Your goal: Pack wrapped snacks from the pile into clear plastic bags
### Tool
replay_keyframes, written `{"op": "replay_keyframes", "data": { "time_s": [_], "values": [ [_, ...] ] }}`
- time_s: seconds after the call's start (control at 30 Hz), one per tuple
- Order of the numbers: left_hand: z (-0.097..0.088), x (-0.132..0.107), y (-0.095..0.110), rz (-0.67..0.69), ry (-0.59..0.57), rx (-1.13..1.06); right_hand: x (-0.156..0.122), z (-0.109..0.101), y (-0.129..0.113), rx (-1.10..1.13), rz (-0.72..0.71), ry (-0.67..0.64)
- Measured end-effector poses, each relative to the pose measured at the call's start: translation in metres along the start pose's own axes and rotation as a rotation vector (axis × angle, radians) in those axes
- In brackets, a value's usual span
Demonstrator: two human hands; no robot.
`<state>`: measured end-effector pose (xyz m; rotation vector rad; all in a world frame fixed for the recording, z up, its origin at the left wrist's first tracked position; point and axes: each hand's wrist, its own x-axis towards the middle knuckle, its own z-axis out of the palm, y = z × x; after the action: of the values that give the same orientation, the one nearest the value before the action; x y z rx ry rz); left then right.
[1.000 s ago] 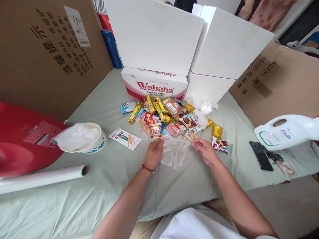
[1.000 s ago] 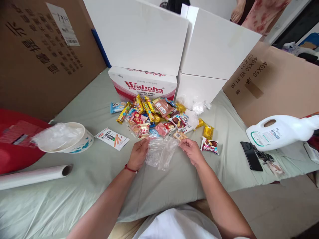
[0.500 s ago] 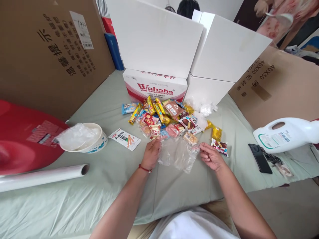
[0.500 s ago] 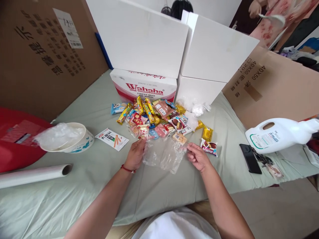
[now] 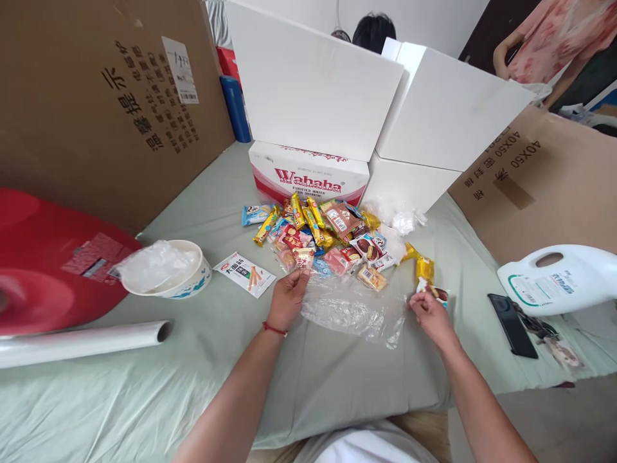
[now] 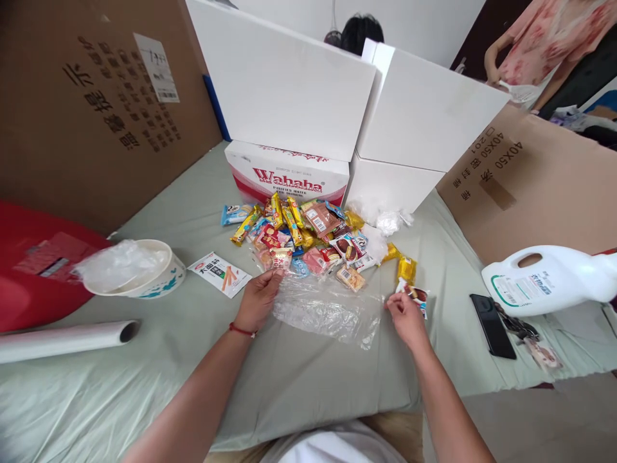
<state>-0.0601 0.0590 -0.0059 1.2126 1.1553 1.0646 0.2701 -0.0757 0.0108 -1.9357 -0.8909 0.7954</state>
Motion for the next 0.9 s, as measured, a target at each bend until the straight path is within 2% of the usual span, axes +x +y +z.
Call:
{"op": "replay_keyframes", "data": {
  "time_s": [0.07,0.1,0.17,0.23,0.33,0.43,0.57,0.7,0.8,0.9],
  "values": [
    [0.001,-0.002,0.0,0.01,0.005,0.016,0.006,0.008,-0.012,-0.1,-0.155,0.136],
    [0.001,-0.002,0.0,0.015,0.008,0.015,0.009,0.014,-0.022,-0.103,-0.226,0.153],
    [0.001,-0.002,0.0,0.021,0.01,0.009,0.012,0.029,-0.046,-0.074,-0.318,0.074],
    [0.0,-0.001,-0.001,0.022,0.014,0.01,0.012,0.047,-0.068,-0.083,-0.36,-0.072],
    [0.0,-0.001,-0.002,0.015,0.015,-0.001,0.01,0.071,-0.09,-0.213,-0.453,-0.202],
    [0.001,-0.001,-0.001,0.018,-0.01,-0.038,0.012,0.092,-0.095,-0.332,-0.557,-0.222],
    [0.001,-0.002,-0.001,0.034,-0.03,-0.088,0.024,0.12,-0.094,-0.341,-0.572,-0.233],
    [0.001,-0.004,0.0,0.029,-0.084,-0.157,0.032,0.142,-0.095,-0.296,-0.612,-0.39],
    [0.001,-0.005,0.001,0.012,-0.102,-0.202,0.03,0.144,-0.102,-0.249,-0.584,-0.449],
    [0.001,-0.006,0.003,0.001,-0.08,-0.26,0.018,0.135,-0.109,-0.206,-0.631,-0.37]
  ]
}}
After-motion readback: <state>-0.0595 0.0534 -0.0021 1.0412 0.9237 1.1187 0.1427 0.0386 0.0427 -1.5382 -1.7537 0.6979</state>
